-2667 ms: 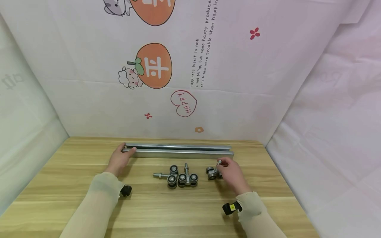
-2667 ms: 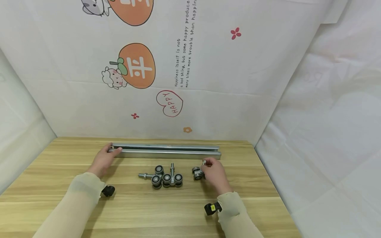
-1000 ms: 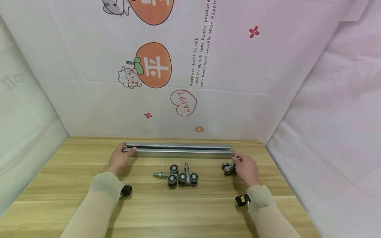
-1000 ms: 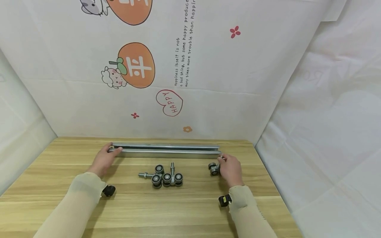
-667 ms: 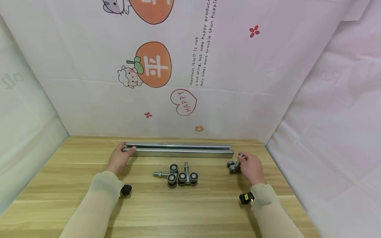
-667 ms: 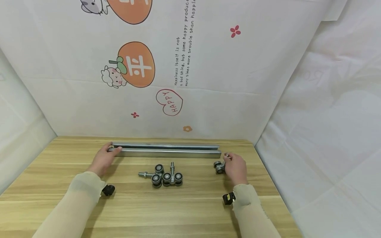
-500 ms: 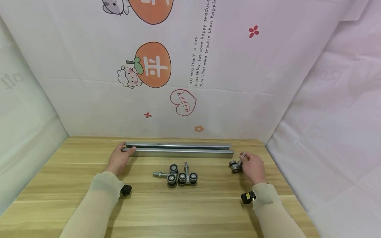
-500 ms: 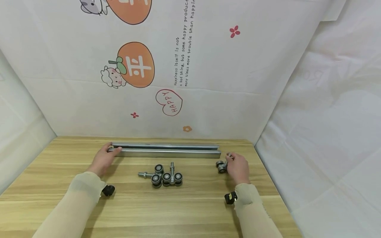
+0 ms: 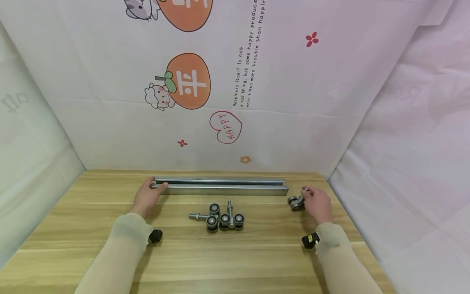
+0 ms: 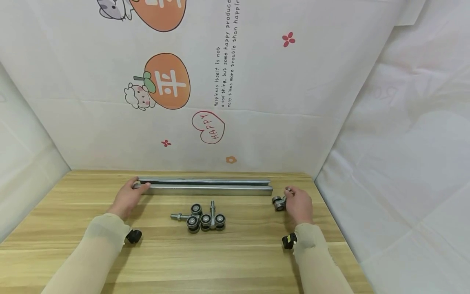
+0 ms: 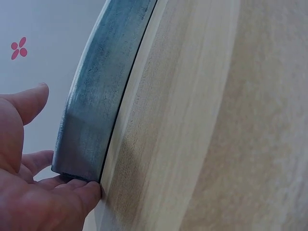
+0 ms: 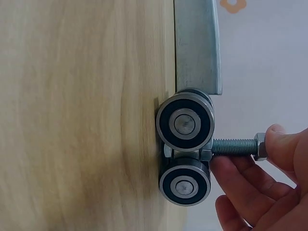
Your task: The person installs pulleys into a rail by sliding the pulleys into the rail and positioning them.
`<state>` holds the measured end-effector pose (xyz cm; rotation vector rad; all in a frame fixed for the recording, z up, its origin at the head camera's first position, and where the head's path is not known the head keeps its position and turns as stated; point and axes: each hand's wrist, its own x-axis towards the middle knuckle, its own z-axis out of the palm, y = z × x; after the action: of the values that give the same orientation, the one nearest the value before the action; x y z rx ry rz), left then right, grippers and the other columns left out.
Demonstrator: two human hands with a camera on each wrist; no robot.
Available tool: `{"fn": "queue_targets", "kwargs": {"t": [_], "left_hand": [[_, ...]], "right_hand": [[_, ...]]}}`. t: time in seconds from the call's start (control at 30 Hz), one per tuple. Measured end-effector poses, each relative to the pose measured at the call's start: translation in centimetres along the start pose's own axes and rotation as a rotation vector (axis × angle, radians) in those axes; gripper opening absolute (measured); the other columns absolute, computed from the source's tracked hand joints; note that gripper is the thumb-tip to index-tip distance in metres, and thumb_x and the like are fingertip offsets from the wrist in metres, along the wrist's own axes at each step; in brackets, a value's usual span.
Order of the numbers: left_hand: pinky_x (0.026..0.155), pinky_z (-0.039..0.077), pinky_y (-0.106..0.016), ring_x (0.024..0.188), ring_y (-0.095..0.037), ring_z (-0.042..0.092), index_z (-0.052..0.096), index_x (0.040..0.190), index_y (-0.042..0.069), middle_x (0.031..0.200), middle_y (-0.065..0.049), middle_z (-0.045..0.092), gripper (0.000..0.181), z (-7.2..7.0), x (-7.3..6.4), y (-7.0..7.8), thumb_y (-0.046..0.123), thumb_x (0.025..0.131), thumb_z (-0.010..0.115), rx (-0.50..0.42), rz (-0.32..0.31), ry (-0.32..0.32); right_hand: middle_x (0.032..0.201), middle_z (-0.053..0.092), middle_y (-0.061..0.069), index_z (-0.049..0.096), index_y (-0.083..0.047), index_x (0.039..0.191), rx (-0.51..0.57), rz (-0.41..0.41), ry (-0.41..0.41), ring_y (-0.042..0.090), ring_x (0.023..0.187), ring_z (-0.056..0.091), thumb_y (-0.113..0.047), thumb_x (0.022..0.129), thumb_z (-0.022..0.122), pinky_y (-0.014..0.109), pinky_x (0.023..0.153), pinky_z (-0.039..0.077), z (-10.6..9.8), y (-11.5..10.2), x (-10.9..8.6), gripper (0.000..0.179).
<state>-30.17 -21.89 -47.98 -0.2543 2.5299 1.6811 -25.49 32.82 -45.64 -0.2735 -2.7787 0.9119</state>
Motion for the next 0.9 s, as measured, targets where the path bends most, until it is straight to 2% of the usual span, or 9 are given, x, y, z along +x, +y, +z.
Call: {"fn": "queue_targets", "kwargs": {"t": [0.3,0.5,0.7,0.9], "left_hand": [[0.111,0.027,-0.06,0.14,-0.049,0.026,0.008,0.161,0.007,0.162,-0.025,0.012,0.085,-1.1,0.0,0.7,0.05,0.102,0.051,-0.018,-0.015,-0.04],[0.113,0.024,-0.058,0.144,-0.045,0.018,0.006,0.16,0.005,0.163,-0.021,0.01,0.086,-1.7,0.5,0.3,0.05,0.102,0.051,-0.053,-0.006,-0.039],[0.114,0.027,-0.053,0.145,-0.04,0.021,0.011,0.159,0.002,0.163,-0.018,0.015,0.077,-1.9,1.2,-0.5,0.034,0.104,0.054,-0.126,0.047,-0.024],[0.114,0.026,-0.052,0.145,-0.038,0.022,0.015,0.159,0.003,0.162,-0.019,0.018,0.067,-1.8,1.4,-0.5,0.019,0.105,0.052,-0.139,0.071,-0.051]], "right_hand": [[0.125,0.062,0.025,0.061,-0.003,0.134,0.016,0.005,-0.004,0.037,0.107,0.058,-0.026,0.107,0.046,0.05,0.082,0.048,-0.1,0.6,1.3,0.038],[0.123,0.062,0.025,0.06,-0.002,0.135,-0.01,0.003,0.017,0.037,0.102,0.059,-0.026,0.107,0.046,0.047,0.076,0.049,-0.1,1.2,2.0,0.039],[0.126,0.061,0.026,0.059,-0.001,0.137,-0.008,-0.009,0.018,0.038,0.104,0.059,-0.027,0.108,0.044,0.049,0.078,0.049,0.0,1.3,2.5,0.041],[0.125,0.061,0.027,0.058,0.001,0.136,-0.017,-0.013,0.02,0.032,0.089,0.059,-0.026,0.108,0.043,0.043,0.071,0.047,-0.1,1.3,3.1,0.042]]}}
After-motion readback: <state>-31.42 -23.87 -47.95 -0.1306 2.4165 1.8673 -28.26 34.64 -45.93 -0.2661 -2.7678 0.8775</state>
